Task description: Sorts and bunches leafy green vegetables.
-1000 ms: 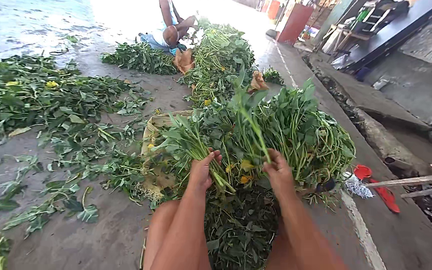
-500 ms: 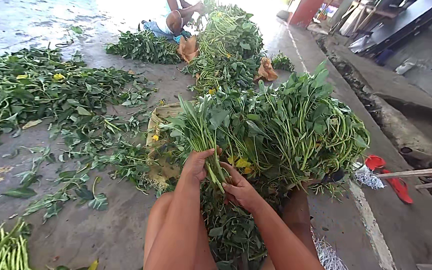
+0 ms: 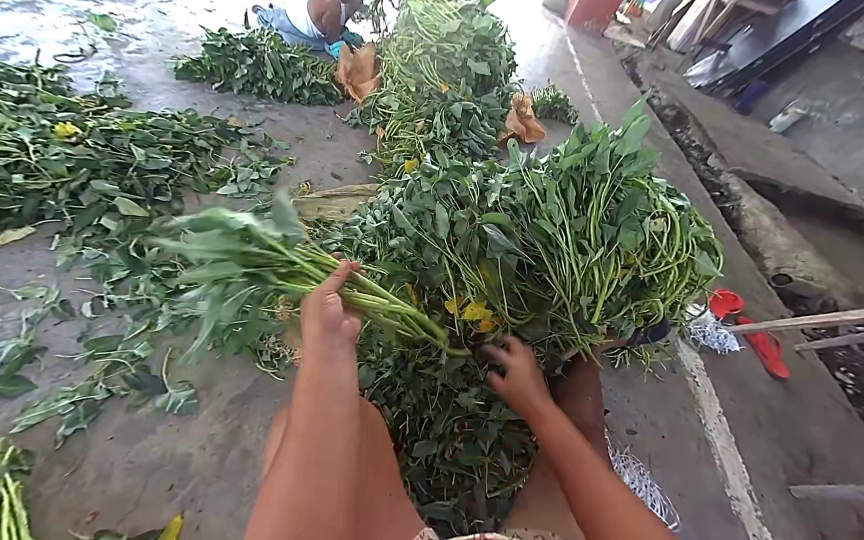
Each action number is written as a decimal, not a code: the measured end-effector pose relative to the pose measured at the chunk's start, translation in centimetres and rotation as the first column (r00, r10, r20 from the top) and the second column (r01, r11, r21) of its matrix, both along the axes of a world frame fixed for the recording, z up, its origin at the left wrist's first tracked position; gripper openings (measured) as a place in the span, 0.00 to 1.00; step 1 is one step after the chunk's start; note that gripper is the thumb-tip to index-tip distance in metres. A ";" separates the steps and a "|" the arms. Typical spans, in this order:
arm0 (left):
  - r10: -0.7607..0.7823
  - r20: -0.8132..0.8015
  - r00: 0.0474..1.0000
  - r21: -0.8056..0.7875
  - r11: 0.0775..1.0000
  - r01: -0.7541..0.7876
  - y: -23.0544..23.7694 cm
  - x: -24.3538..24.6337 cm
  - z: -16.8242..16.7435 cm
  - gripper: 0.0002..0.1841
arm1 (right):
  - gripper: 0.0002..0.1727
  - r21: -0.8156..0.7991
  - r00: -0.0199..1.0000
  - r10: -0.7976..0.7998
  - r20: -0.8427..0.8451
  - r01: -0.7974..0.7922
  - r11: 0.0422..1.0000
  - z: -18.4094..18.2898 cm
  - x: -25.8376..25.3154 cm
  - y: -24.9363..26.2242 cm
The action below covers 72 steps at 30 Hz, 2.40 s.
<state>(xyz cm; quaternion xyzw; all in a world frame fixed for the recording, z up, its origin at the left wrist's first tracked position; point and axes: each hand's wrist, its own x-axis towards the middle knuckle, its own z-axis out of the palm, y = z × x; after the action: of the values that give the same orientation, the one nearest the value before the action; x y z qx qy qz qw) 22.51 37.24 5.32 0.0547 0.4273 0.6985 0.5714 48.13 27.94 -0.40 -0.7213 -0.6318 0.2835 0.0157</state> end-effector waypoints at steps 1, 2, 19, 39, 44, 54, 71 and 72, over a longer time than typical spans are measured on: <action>-0.080 0.009 0.997 -0.020 0.997 0.080 -0.2 0.5 0.1 0.08 | 0.29 0.087 0.997 -0.022 0.079 0.015 0.996 0.4 0.6 1.6; -0.153 0.011 0.988 -0.039 0.987 0.153 -0.4 0.9 0.3 0.09 | 0.30 0.100 0.990 -0.027 0.140 0.013 0.995 0.7 1.2 3.2; -0.408 -0.066 0.911 -0.121 0.909 0.398 0.4 6.0 0.4 0.11 | 0.15 0.044 0.318 -0.216 -0.923 0.646 0.762 7.4 0.9 4.1; -0.493 -0.178 0.852 0.001 0.865 0.501 -0.8 5.3 2.2 0.16 | 0.24 0.063 0.204 -0.025 -0.979 0.414 0.908 4.2 -6.6 0.8; -0.592 -0.186 0.784 0.037 0.793 0.608 -1.5 5.3 2.1 0.12 | 0.22 0.027 0.312 -0.138 -0.940 0.472 0.881 5.3 -7.9 1.3; -0.516 -0.042 0.855 0.099 0.850 0.518 -1.8 4.4 1.4 0.08 | 0.11 -0.349 -0.281 -0.212 -0.936 0.664 0.661 6.8 -9.0 3.3; 0.008 -0.137 0.991 -0.037 0.999 -0.013 0.5 1.0 0.1 0.13 | 0.17 -0.048 0.641 -0.112 -0.760 0.117 0.992 -2.7 -2.4 -4.8; 0.040 -0.146 0.988 -0.041 0.998 -0.047 0.6 0.8 0.1 0.15 | 0.19 -0.139 0.816 -0.073 -0.573 -0.009 0.990 -4.2 -1.1 -5.4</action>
<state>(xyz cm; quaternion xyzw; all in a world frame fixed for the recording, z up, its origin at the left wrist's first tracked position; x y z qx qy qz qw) 23.30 37.84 5.42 0.0836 0.4841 0.6955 0.5244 47.07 22.50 -4.62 -0.6114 -0.5645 0.5303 0.1620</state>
